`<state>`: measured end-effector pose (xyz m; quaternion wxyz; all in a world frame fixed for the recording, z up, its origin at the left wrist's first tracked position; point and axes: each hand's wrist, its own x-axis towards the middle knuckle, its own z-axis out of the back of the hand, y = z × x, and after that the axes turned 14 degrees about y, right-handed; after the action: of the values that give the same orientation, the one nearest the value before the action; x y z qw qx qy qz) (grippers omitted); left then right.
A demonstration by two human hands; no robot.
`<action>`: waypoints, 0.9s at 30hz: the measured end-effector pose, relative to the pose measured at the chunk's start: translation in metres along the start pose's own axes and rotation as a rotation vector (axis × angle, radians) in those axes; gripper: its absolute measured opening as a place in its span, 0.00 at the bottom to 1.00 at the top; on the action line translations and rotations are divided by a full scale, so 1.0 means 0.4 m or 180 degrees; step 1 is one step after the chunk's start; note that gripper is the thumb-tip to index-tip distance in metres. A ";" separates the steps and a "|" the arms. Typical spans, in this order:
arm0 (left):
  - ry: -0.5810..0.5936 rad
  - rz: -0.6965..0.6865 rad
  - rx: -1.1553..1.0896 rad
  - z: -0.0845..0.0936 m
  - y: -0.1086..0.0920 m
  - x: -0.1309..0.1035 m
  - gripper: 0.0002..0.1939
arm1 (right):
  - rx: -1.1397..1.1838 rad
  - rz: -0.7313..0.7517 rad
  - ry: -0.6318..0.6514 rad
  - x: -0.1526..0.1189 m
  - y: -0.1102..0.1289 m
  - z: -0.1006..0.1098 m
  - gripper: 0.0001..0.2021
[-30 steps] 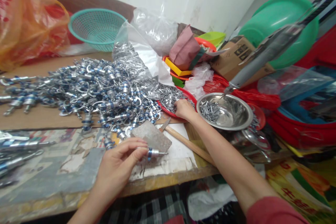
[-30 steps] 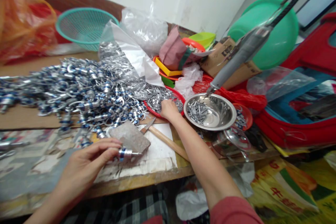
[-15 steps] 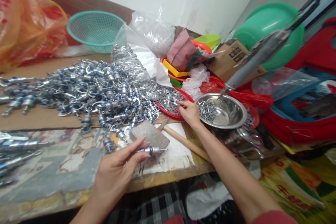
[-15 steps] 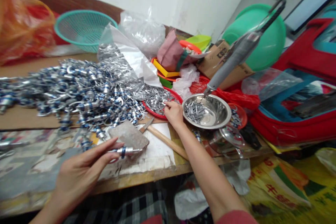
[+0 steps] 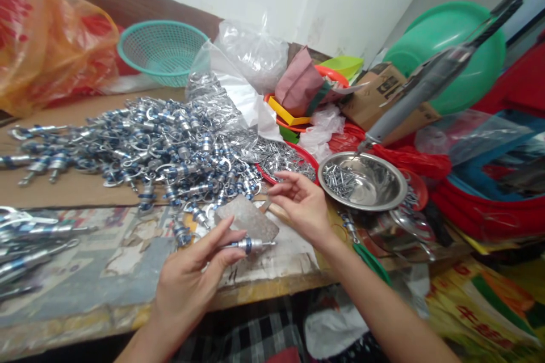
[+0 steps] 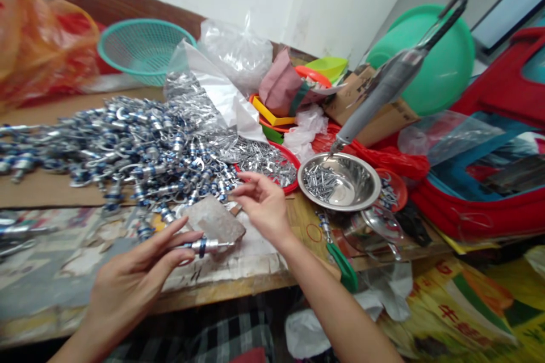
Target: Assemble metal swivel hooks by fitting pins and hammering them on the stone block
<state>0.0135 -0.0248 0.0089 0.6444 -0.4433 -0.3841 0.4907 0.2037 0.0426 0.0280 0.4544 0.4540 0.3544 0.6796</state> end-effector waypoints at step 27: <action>-0.0117 0.0355 -0.0145 0.017 -0.069 -0.009 0.10 | -0.1934 0.2183 0.0646 -0.171 0.091 -0.031 0.12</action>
<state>0.0142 -0.0305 0.0370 0.5986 -0.4694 -0.3815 0.5251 0.1933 -0.0347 0.0363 0.2790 0.3226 0.0116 0.9044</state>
